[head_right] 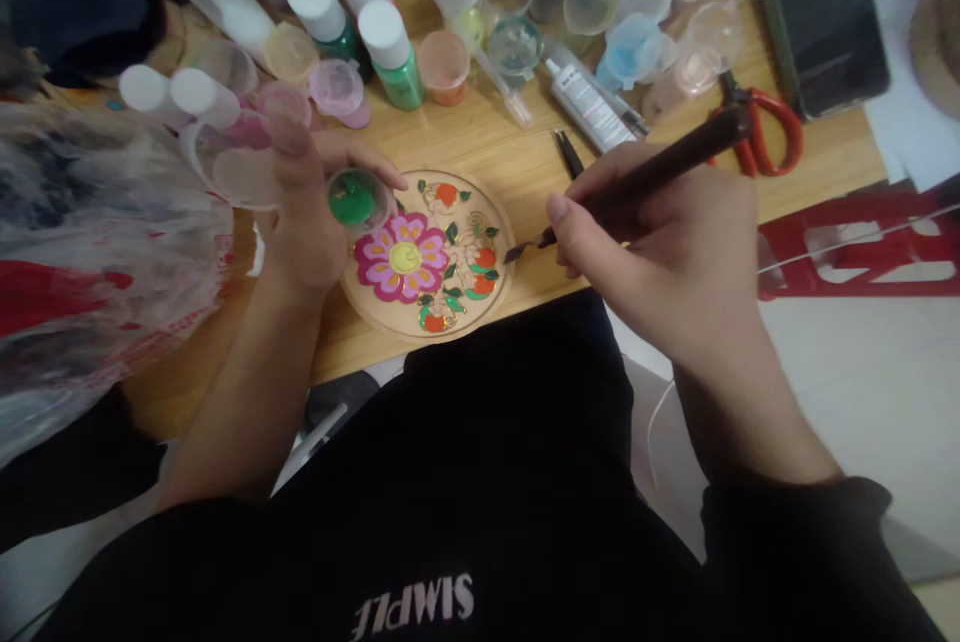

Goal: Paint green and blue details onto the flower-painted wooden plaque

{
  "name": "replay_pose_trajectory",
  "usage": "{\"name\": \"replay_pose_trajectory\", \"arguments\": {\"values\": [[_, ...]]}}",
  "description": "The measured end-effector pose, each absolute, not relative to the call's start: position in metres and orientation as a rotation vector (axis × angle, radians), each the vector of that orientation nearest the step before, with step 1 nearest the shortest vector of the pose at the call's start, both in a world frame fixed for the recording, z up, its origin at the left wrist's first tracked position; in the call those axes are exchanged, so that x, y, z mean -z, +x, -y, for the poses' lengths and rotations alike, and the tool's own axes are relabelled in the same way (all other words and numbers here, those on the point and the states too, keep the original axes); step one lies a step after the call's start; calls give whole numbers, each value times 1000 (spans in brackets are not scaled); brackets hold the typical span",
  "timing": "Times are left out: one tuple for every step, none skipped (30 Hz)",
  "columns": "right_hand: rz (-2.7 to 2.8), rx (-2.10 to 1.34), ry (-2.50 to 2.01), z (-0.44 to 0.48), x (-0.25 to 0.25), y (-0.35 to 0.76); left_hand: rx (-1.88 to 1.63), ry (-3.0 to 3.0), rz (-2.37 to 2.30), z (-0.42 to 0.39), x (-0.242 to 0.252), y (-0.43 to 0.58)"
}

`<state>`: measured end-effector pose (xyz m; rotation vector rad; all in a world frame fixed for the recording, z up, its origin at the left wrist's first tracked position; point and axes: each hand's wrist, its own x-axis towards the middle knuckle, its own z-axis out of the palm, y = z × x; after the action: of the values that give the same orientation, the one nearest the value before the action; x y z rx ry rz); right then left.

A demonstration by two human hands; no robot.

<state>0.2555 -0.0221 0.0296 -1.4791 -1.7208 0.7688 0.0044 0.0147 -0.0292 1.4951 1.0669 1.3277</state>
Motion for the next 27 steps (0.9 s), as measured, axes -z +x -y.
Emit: {"name": "replay_pose_trajectory", "arguments": {"values": [[1703,-764,-1482,23,-31,255,-1315,1481,-1091,-14,28,5],[1683,-762,-1482,24,-31,254,-1308,1472,-1112,-13,26,5],[1667,-765,-1473,25,-32,253,-1313,1470,-1124,-12,26,6],[1657,-773,-1453,26,-32,253,-1321,1473,-1130,-12,25,6],[1653,-782,-1426,27,-31,254,-1320,1480,-1131,-12,25,6],[1652,-793,-1396,29,-29,255,-1314,1486,-1130,-12,25,5],[1648,-807,-1367,31,-27,257,-1305,1489,-1132,-12,24,5],[1634,-821,-1343,33,-24,259,-1293,1493,-1136,-12,24,5],[1614,-831,-1324,35,-21,261,-1274,1499,-1145,-11,23,5],[1587,-838,-1308,38,-18,262,-1259,1504,-1159,-11,22,4],[1556,-840,-1293,41,-15,264,-1259,1507,-1175,-10,21,4],[1527,-840,-1277,44,-12,265,-1262,1508,-1189,-10,20,5],[1502,-839,-1263,47,-9,265,-1263,1506,-1195,-9,19,5],[1479,-837,-1250,50,-7,265,-1267,1502,-1187,-9,19,5],[1458,-834,-1239,52,-5,265,-1273,1493,-1177,-9,18,5],[1437,-828,-1229,55,-2,265,-1277,1485,-1168,-9,18,5],[1415,-823,-1220,57,0,264,-1272,1477,-1167,-9,18,5],[1389,-820,-1216,59,2,264,-1267,1471,-1169,-9,18,5],[1363,-822,-1217,61,4,264,-1265,1466,-1177,-9,17,5],[1340,-828,-1225,63,6,263,-1254,1461,-1191,-8,17,5],[1323,-835,-1235,64,8,263,-1242,1458,-1200,-8,16,5],[1312,-843,-1249,65,9,263,-1233,1457,-1200,-8,16,5],[1307,-851,-1261,66,10,263,-1227,1457,-1201,-8,15,5],[1305,-854,-1268,67,11,263,-1221,1456,-1204,-8,15,5],[1304,-857,-1270,68,12,263,-1217,1452,-1206,-8,16,5],[1302,-862,-1265,68,12,263,-1219,1447,-1200,-8,17,5],[1298,-869,-1257,68,12,263,-1230,1439,-1189,-8,18,5]]}}
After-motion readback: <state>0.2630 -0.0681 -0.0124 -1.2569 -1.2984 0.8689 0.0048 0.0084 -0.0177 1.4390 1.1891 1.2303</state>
